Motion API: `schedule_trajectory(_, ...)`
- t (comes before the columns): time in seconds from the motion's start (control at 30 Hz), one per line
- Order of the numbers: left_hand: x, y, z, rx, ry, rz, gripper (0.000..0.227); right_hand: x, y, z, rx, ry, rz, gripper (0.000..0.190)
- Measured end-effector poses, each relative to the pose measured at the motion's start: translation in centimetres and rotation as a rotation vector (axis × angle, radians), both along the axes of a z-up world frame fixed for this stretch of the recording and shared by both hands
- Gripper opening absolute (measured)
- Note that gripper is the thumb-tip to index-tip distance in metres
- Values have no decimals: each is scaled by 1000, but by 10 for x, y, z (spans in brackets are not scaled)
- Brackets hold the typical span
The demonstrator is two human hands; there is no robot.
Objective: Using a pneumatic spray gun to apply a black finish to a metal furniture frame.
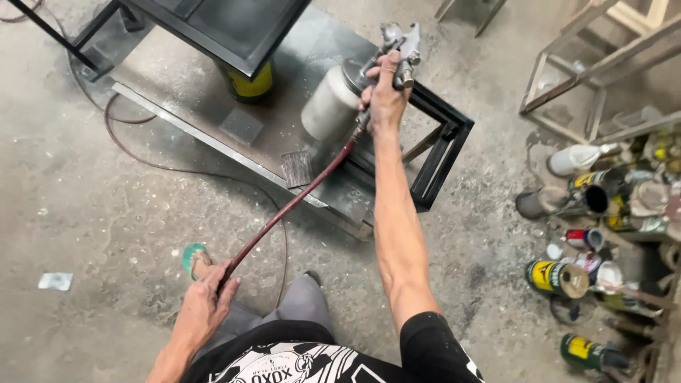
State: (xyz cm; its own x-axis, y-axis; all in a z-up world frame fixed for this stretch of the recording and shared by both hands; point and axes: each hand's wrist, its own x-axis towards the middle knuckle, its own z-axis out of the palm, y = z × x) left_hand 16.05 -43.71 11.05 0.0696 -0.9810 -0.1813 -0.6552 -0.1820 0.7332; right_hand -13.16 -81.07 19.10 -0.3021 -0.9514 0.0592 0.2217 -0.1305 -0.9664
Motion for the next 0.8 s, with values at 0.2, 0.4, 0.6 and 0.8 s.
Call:
schedule_trajectory(0.2, 21, 25, -4, 48, -12, 16, 22, 4, 79, 33, 209, 139, 117, 41)
schedule_trajectory(0.4, 72, 65, -47, 366, -145, 21, 31, 14, 189, 6, 36, 309, 411, 47)
schedule_trajectory(0.6, 172, 89, -91, 286, -146, 19, 52, 95, 284, -8, 140, 296, 302, 54)
schedule_trajectory(0.8, 298, 110, -82, 316, -200, 132, 36, 217, 308, -3, 224, 419, -83, 48)
